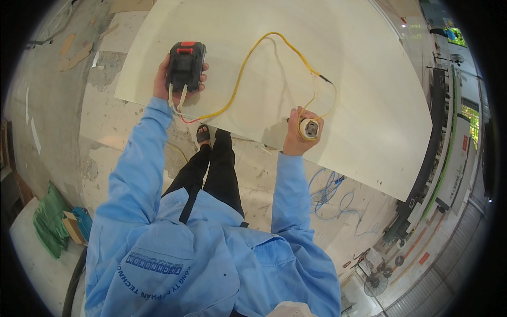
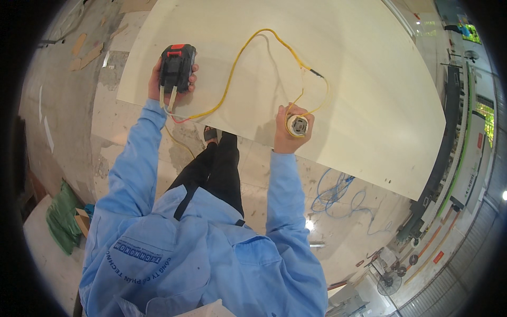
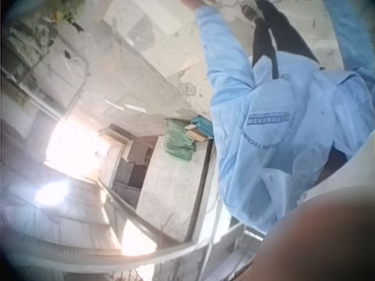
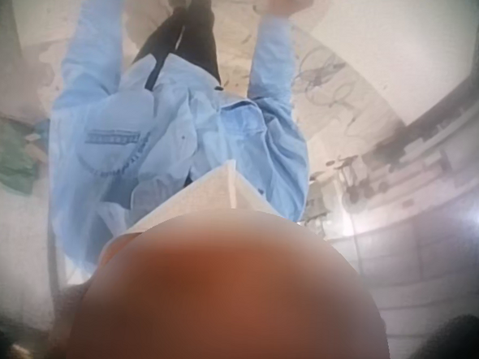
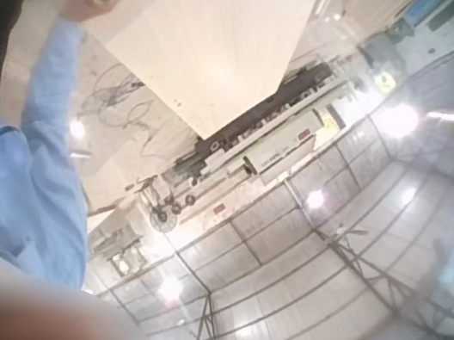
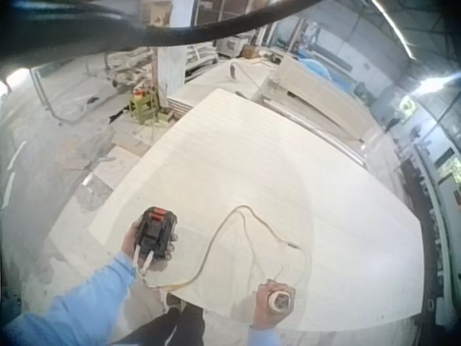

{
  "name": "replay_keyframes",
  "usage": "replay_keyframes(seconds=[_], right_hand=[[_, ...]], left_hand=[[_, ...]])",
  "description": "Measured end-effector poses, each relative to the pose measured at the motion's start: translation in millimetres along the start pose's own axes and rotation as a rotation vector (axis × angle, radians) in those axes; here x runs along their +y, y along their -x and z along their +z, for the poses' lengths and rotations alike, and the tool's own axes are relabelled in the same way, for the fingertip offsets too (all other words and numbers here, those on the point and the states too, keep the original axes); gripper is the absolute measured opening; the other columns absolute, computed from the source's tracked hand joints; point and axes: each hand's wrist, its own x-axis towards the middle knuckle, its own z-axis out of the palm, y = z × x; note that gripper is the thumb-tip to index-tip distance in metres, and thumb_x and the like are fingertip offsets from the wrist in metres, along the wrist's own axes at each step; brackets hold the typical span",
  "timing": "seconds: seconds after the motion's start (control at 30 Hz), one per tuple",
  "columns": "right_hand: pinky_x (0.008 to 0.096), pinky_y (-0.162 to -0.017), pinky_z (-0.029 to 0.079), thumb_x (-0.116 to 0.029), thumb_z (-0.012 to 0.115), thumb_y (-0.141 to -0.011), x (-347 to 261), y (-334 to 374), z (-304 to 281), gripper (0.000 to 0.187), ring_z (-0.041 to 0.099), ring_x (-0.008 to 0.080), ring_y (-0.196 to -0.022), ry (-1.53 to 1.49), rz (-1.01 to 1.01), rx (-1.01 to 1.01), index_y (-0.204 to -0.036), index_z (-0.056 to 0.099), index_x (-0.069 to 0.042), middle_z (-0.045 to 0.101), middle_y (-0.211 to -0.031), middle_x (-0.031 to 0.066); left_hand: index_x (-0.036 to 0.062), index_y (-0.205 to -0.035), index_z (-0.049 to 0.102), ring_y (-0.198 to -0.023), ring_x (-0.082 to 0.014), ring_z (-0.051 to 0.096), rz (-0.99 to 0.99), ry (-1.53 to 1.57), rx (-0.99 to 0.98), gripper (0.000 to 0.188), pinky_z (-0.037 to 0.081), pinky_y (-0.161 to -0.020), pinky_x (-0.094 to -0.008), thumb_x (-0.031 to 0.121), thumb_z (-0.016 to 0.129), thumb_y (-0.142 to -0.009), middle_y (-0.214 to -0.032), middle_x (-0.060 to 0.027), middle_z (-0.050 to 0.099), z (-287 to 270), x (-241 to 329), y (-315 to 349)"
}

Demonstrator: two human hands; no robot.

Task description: The person uses a handheld device with a yellow cable to mark circular spots on a large white board. They move the device across the surface, creating multiple marks in sequence.

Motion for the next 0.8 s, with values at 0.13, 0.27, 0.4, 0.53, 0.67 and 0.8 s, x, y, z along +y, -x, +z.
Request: replay_keyframes(seconds=[0.13,0.27,0.4,0.53,0.67,0.8], right_hand=[[0.039,-0.089,0.054,0.004,0.074,-0.083,4.7,2.3,5.5,0.026,0.067,0.0219,-0.093,0.038,0.1,0.023,-0.094,0.052,-0.005,0.063,-0.092,0.0091],[0.0378,-0.092,0.053,0.005,0.076,-0.08,-5.0,7.9,-7.9,0.029,0.067,0.0212,-0.092,-0.05,0.087,0.075,-0.093,0.053,-0.006,0.065,-0.092,0.009],[0.0389,-0.093,0.052,0.004,0.076,-0.08,-7.9,13.7,-10.8,0.028,0.068,0.022,-0.092,0.014,0.045,0.038,-0.092,0.053,-0.006,0.065,-0.093,0.009],[0.0372,-0.087,0.053,0.003,0.073,-0.084,-6.5,17.0,-7.2,0.024,0.067,0.0238,-0.096,0.053,0.087,0.016,-0.095,0.053,-0.005,0.065,-0.093,0.0113],[0.0381,-0.088,0.052,0.003,0.075,-0.081,-12.5,20.7,-15.1,0.028,0.067,0.0219,-0.091,-0.026,0.069,0.071,-0.094,0.053,-0.006,0.066,-0.088,0.0094],[0.0341,-0.084,0.054,0.003,0.072,-0.085,-14.0,23.9,-17.2,0.022,0.065,0.0212,-0.091,0.068,-0.034,0.009,-0.095,0.053,-0.005,0.067,-0.093,0.0143]], left_hand=[[0.0034,-0.147,0.042,-0.095,-0.0314,0.06,0.002,-0.004,0.007,0.072,0.054,-0.079,-0.0447,0.058,0.036,-0.1,-0.126,-0.0223,0.056,-1.9,0.3,1.2],[0.0032,-0.147,0.041,-0.095,-0.0313,0.06,0.014,-0.027,0.009,0.073,0.054,-0.079,-0.0443,0.058,0.036,-0.1,-0.128,-0.0227,0.056,-1.5,1.0,2.0],[0.0027,-0.148,0.041,-0.095,-0.0314,0.059,0.009,-0.005,0.002,0.074,0.053,-0.08,-0.0444,0.058,0.037,-0.1,-0.128,-0.0232,0.056,2.5,0.7,0.5],[0.0014,-0.151,0.031,-0.095,-0.0267,0.056,0.022,-0.082,0.029,0.078,0.052,-0.08,-0.0418,0.058,0.043,-0.099,-0.122,-0.0177,0.05,4.0,-0.7,2.8],[0.0017,-0.147,0.041,-0.096,-0.0318,0.059,0.016,-0.015,-0.025,0.074,0.053,-0.08,-0.0442,0.058,0.037,-0.1,-0.129,-0.0236,0.055,-0.8,0.3,2.2],[0.002,-0.148,0.041,-0.097,-0.0325,0.059,-0.002,0.01,-0.052,0.074,0.053,-0.081,-0.0444,0.058,0.037,-0.1,-0.129,-0.0242,0.055,-1.9,1.1,0.0]])
